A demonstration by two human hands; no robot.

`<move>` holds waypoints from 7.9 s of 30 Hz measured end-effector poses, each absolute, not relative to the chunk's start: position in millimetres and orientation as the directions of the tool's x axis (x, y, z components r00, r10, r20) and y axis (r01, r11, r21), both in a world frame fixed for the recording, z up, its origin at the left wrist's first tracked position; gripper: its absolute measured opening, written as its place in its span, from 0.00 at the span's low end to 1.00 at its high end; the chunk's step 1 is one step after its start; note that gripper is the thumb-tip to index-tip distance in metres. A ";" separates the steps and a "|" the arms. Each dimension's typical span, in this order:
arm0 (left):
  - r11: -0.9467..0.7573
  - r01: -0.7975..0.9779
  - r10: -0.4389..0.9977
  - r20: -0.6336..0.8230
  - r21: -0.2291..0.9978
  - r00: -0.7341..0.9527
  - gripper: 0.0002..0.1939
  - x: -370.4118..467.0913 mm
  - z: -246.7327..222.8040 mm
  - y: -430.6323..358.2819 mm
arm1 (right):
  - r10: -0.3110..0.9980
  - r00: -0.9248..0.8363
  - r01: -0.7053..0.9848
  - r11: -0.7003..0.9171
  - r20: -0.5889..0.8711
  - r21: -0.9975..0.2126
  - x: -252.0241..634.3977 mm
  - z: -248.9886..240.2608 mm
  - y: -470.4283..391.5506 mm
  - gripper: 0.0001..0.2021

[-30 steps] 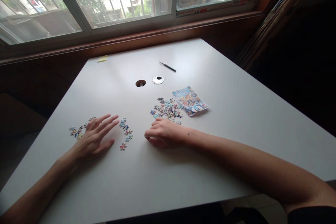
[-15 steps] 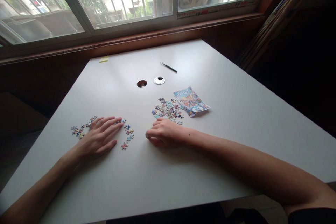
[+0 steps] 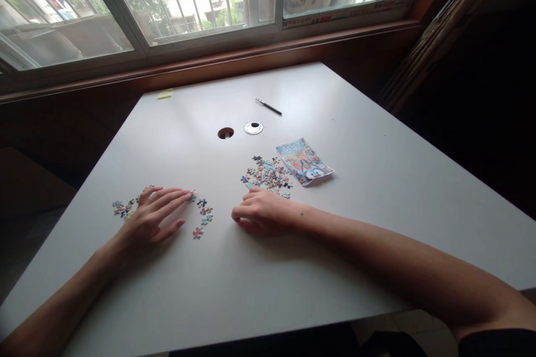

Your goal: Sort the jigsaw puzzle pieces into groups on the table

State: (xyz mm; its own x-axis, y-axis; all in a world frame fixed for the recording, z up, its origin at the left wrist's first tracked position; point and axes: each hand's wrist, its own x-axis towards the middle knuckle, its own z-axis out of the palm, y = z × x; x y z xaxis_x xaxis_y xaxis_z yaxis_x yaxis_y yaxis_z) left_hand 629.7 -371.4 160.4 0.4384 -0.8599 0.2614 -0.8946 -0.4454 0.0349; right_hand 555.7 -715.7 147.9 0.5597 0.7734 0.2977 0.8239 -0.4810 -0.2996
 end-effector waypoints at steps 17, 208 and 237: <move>-0.421 -0.907 -0.898 0.130 0.029 0.421 0.29 631.5 162.0 -371.9 | 0.771 0.563 0.823 -0.488 0.298 -0.292 555.6 149.3 -714.8 0.06; -0.811 -0.585 -0.527 0.437 -0.003 0.729 0.04 635.5 168.6 -358.7 | 0.777 0.555 0.827 -0.478 0.296 -0.297 555.7 149.3 -715.4 0.06; -0.610 -0.769 -0.701 0.322 0.190 0.636 0.08 635.9 155.9 -367.8 | 0.774 0.556 0.827 -0.477 0.303 -0.298 556.1 148.1 -715.3 0.06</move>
State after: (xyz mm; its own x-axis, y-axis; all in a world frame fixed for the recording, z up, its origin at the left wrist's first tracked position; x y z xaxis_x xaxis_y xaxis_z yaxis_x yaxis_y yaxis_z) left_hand 635.9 -367.8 155.9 0.6360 -0.7012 0.3221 -0.7691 -0.6101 0.1904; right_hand 556.1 -715.3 148.1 0.5561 0.7737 0.3034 0.8267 -0.4773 -0.2980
